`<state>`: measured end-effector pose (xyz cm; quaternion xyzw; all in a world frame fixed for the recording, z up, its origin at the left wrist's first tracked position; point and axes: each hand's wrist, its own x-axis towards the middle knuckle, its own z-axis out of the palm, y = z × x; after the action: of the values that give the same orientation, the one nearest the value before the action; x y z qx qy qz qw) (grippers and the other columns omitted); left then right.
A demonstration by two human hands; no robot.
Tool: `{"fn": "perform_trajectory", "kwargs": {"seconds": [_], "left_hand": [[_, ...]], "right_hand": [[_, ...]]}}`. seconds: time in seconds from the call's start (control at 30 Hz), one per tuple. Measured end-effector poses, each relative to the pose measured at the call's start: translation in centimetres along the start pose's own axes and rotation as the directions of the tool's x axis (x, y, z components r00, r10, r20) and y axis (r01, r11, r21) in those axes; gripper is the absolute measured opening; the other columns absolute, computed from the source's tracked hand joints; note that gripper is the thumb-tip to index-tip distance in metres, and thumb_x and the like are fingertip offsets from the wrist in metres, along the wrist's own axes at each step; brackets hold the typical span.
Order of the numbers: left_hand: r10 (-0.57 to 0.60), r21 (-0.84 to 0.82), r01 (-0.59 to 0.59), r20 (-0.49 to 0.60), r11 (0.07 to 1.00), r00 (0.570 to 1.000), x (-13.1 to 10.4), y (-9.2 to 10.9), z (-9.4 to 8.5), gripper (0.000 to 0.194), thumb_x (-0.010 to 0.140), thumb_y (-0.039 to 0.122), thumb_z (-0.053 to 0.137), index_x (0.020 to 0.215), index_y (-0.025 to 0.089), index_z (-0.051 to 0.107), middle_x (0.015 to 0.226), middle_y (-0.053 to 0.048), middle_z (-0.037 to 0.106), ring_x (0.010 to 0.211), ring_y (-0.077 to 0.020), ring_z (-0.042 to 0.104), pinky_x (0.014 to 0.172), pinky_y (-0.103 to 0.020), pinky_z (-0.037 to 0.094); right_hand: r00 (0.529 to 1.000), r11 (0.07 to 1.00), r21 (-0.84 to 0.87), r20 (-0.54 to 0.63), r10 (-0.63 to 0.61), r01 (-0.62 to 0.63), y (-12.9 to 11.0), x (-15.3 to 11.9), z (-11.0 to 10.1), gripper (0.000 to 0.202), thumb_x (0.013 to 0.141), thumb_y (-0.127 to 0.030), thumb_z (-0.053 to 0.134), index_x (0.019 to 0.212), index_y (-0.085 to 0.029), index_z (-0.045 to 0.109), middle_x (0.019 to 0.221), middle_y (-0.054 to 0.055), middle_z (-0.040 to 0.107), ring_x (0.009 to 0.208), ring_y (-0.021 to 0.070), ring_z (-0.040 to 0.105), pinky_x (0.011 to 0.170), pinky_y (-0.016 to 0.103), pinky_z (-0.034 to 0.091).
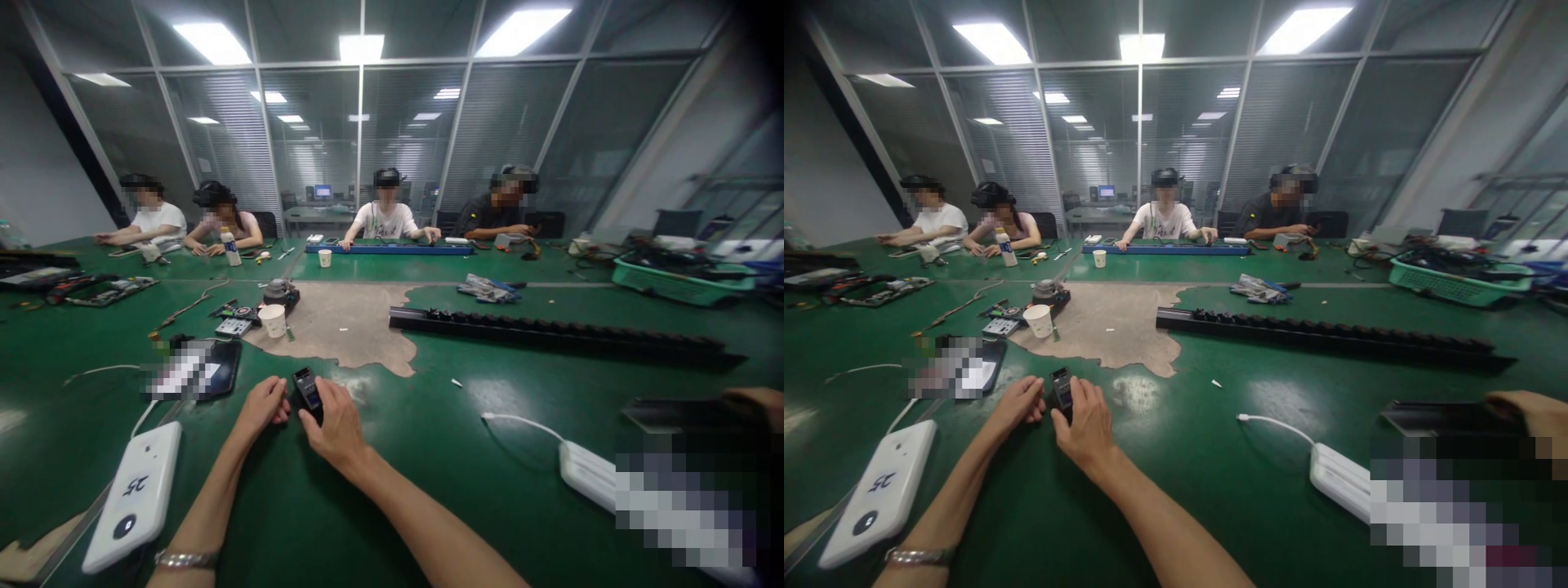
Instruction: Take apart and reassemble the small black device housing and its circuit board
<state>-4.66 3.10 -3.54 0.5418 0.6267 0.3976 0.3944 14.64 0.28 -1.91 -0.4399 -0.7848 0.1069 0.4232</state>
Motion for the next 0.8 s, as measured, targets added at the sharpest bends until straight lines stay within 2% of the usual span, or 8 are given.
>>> {"fn": "perform_trajectory", "kwargs": {"seconds": [0.17,0.27,0.4,0.47,0.53,0.67,0.8], "left_hand": [[-0.018,0.01,0.018,0.023,1.0,1.0,0.2,0.0,0.1,0.037,0.081,0.055,0.041,0.078,0.019,0.047,0.055,0.0,0.062,0.041,-0.0123,0.058,0.039,-0.019,0.041],[-0.077,0.038,0.076,0.024,0.996,0.997,0.6,0.4,0.2,0.035,0.081,0.054,0.04,0.077,0.019,0.046,0.053,0.001,0.061,0.04,-0.0118,0.057,0.038,-0.018,0.039],[-0.246,0.086,0.241,0.05,0.967,0.968,1.5,1.1,0.2,0.03,0.082,0.048,0.038,0.077,0.02,0.045,0.051,0.002,0.059,0.038,-0.0116,0.056,0.036,-0.017,0.035],[-0.293,0.094,0.287,0.058,0.953,0.954,1.7,1.3,0.1,0.029,0.082,0.046,0.037,0.077,0.019,0.046,0.051,0.001,0.059,0.037,-0.0114,0.056,0.035,-0.016,0.033],[-0.273,0.088,0.268,0.051,0.959,0.961,1.6,1.3,0.2,0.029,0.083,0.045,0.036,0.077,0.019,0.046,0.051,0.001,0.059,0.037,-0.0114,0.056,0.035,-0.016,0.033],[-0.16,0.12,0.163,-0.034,0.979,0.987,1.2,0.8,0.5,0.029,0.083,0.044,0.034,0.076,0.019,0.046,0.049,0.001,0.059,0.036,-0.0125,0.056,0.034,-0.018,0.035],[-0.126,0.093,0.128,-0.026,0.987,0.992,0.9,0.5,0.5,0.03,0.083,0.046,0.035,0.079,0.019,0.048,0.05,0.001,0.06,0.038,-0.0133,0.058,0.035,-0.018,0.037]], "right_hand": [[1.0,1.0,0.017,-0.026,0.013,-0.013,0.4,-0.4,-0.5,0.075,0.076,-0.037,0.061,0.14,-0.014,0.03,0.125,0.015,0.05,0.111,0.029,0.047,0.094,0.046,0.039],[0.998,0.999,0.013,-0.033,0.049,-0.049,0.7,-0.7,-0.6,0.079,0.074,-0.038,0.063,0.14,-0.012,0.029,0.123,0.016,0.051,0.111,0.0302,0.047,0.093,0.047,0.039],[0.998,0.999,0.01,-0.029,0.047,-0.047,1.0,-0.9,-0.2,0.066,0.074,-0.036,0.062,0.132,-0.013,0.041,0.115,0.015,0.056,0.106,0.0296,0.05,0.094,0.048,0.038],[0.999,0.999,0.003,-0.027,0.044,-0.044,1.1,-0.9,-0.1,0.059,0.075,-0.033,0.061,0.129,-0.013,0.045,0.112,0.014,0.057,0.105,0.029,0.05,0.096,0.049,0.037],[0.998,0.999,-0.002,-0.032,0.05,-0.05,1.1,-0.9,0.0,0.061,0.075,-0.03,0.061,0.13,-0.013,0.043,0.113,0.015,0.057,0.106,0.0291,0.05,0.096,0.049,0.037],[0.998,1.0,0.003,-0.053,0.018,-0.017,1.2,-0.7,0.1,0.06,0.079,-0.022,0.054,0.136,-0.013,0.036,0.118,0.014,0.055,0.11,0.0268,0.049,0.098,0.047,0.037],[0.997,0.999,0.028,-0.074,-0.018,0.02,1.5,-0.7,0.1,0.058,0.082,-0.023,0.053,0.137,-0.013,0.035,0.12,0.014,0.054,0.111,0.0266,0.049,0.098,0.047,0.038]]}}
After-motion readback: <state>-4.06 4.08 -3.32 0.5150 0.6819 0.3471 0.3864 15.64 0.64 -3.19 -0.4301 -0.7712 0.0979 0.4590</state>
